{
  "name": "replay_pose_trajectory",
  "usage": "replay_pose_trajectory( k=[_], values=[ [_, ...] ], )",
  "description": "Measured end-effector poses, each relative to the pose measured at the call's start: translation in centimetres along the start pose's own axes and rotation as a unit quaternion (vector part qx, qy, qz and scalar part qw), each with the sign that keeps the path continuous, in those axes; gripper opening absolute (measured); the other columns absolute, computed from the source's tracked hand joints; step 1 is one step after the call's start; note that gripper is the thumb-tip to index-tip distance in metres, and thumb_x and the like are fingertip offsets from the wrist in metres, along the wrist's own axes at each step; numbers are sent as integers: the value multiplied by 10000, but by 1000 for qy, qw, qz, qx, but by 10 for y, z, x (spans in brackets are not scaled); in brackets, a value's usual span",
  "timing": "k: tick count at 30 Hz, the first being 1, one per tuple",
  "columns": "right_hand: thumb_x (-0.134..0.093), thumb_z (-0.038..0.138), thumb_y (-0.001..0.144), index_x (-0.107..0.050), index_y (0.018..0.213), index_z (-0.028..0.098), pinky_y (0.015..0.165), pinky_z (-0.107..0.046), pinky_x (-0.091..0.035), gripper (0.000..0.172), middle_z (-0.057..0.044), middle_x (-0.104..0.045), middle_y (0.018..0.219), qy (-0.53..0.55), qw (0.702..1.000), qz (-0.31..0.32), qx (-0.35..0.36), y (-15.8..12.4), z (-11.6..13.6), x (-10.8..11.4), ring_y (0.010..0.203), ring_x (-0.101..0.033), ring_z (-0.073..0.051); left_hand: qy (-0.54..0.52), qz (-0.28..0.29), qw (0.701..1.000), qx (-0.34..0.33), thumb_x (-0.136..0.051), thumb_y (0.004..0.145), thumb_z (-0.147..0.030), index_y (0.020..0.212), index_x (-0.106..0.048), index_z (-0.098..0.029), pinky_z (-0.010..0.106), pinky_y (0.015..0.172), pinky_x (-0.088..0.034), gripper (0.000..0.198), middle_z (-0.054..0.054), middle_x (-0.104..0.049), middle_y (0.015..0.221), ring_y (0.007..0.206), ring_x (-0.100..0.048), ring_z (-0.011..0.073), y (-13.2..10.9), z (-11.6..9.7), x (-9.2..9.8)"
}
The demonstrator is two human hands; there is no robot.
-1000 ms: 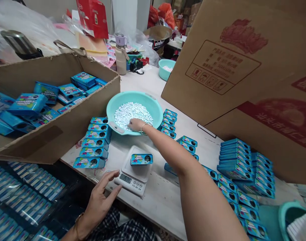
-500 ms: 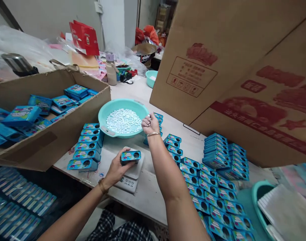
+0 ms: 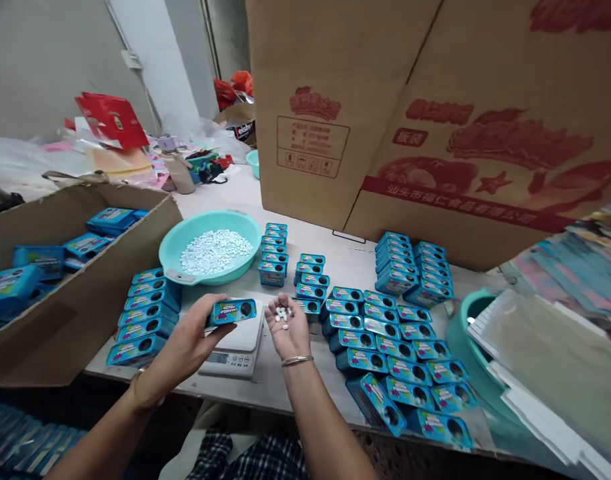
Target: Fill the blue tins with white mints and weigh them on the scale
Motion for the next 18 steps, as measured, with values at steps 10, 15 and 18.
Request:
replay_pose_trajectory(
  k=[10, 15, 18],
  values=[
    [-473, 127, 902, -659, 751, 133, 728, -256, -584, 240, -38, -668, 661, 83, 995, -57, -18, -2, -7, -8, 659, -663, -118, 194, 114, 974, -35, -523, 908, -261, 1172, -501, -211, 364, 796, -408, 270, 64, -573, 1039, 955, -520, 253, 19, -40, -10],
    [-477, 166, 917, -658, 777, 119, 704, -263, -581, 234, -46, -674, 691, 90, 993, -55, -46, -4, -15, -4, 688, -671, -129, 277, 138, 950, -42, -539, 891, -251, 1107, -546, -219, 367, 759, -378, 218, 59, -579, 1000, 943, -514, 268, 21, -48, -8],
    [-464, 146, 918, -646, 749, 127, 703, -254, -576, 248, -32, -657, 658, 91, 992, -65, -53, -4, -20, -2, 658, -662, -119, 278, 160, 947, -27, -539, 892, -249, 1112, -545, -218, 362, 752, -375, 222, 57, -577, 1001, 939, -515, 262, 20, -41, -14]
  ],
)
Point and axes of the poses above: each hand's wrist, its own y-axis towards the middle knuckle, its own x-axis out of the back of the hand, z = x × y, the point moved 3 cm from there along y, towards the middle knuckle
